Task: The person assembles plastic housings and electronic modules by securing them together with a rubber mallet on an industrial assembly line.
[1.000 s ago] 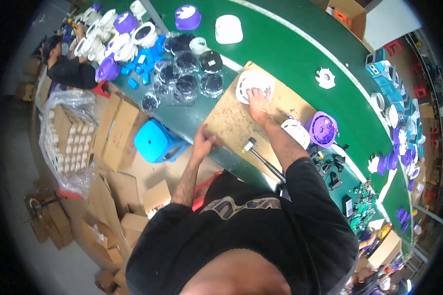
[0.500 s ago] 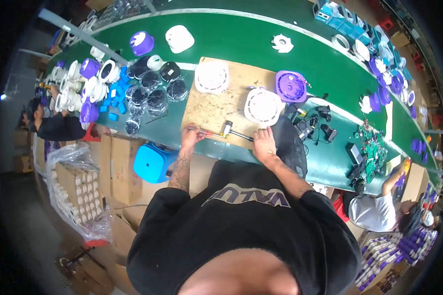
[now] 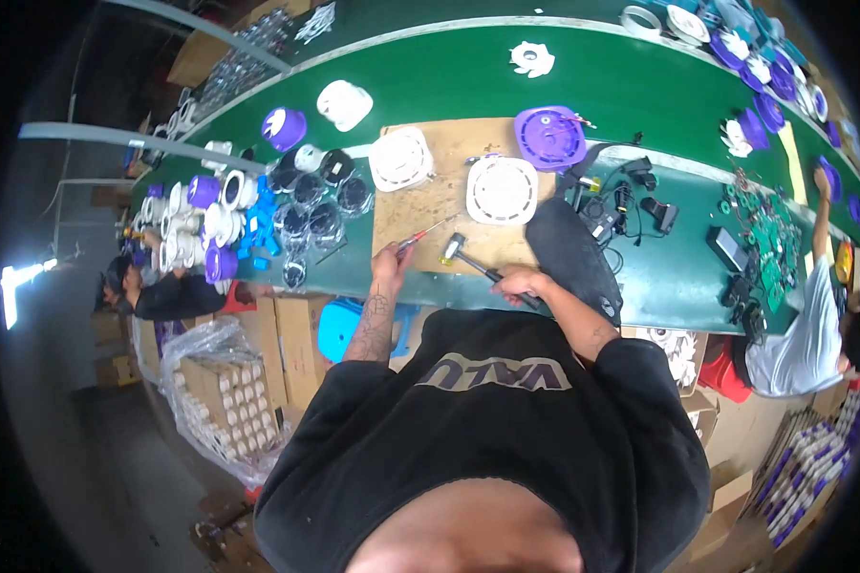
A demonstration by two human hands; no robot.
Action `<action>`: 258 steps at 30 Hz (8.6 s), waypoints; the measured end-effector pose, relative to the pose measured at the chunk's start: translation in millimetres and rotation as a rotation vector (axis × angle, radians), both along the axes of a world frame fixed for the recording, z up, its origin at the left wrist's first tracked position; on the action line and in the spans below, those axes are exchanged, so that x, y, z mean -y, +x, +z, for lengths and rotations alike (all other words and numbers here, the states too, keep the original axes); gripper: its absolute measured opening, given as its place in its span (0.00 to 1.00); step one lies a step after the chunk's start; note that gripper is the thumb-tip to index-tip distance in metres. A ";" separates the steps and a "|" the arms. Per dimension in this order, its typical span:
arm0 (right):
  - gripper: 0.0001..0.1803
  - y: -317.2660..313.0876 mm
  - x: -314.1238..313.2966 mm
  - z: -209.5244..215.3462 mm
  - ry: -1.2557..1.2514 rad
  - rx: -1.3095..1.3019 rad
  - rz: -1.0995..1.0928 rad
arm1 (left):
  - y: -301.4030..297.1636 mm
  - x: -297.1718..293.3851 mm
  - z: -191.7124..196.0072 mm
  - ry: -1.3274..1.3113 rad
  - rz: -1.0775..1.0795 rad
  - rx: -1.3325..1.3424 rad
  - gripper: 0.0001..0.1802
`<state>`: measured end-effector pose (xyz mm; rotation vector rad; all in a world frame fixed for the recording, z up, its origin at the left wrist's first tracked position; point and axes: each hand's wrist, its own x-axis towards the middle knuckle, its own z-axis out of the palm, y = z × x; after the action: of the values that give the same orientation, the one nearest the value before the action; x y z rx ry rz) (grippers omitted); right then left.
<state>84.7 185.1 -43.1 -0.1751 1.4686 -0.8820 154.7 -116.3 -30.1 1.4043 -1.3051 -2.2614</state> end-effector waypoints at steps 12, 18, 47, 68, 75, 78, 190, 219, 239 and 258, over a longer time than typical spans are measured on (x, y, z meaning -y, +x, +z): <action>0.17 57.3 -85.5 139.7 0.043 -0.055 -0.342 | -64.4 2.4 77.5 -0.270 -0.186 -0.304 0.14; 0.18 72.5 -102.6 172.4 0.000 -0.008 -0.624 | -132.3 -60.7 83.9 -0.205 -0.519 -0.490 0.14; 0.13 -6.0 -147.2 160.4 -0.085 -0.583 -0.654 | -164.7 -202.6 17.5 -0.613 -0.473 -0.360 0.26; 0.12 -15.2 -71.3 180.9 0.145 -1.063 -0.251 | -170.7 -187.4 -2.6 -0.742 -0.494 -0.518 0.13; 0.10 -11.5 -69.8 216.4 0.106 -1.095 -0.339 | -165.6 -182.1 4.2 -0.773 -0.630 -0.475 0.15; 0.11 -15.3 -73.9 180.7 0.055 -1.127 -0.242 | -158.0 -193.6 8.1 -0.747 -0.428 -0.296 0.14; 0.31 -78.3 -10.2 88.8 -0.089 -1.163 -0.461 | -68.1 -123.1 25.5 -0.130 -0.660 -0.191 0.21; 0.33 -56.9 16.9 14.5 0.146 -1.692 0.213 | 2.2 -63.5 81.1 -0.844 -0.731 -0.115 0.09; 0.28 -94.8 17.2 22.7 0.054 -0.100 -1.246 | -95.7 -8.2 111.9 -0.307 -0.153 -0.275 0.05; 0.19 -257.7 -98.7 132.4 -0.197 -0.065 -1.593 | -519.7 82.9 -77.6 0.259 -0.160 -0.244 0.19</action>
<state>-173.1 283.8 89.3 0.9747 1.4051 -2.2690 -364.9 -199.2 -107.8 1.0779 -1.1145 -2.6889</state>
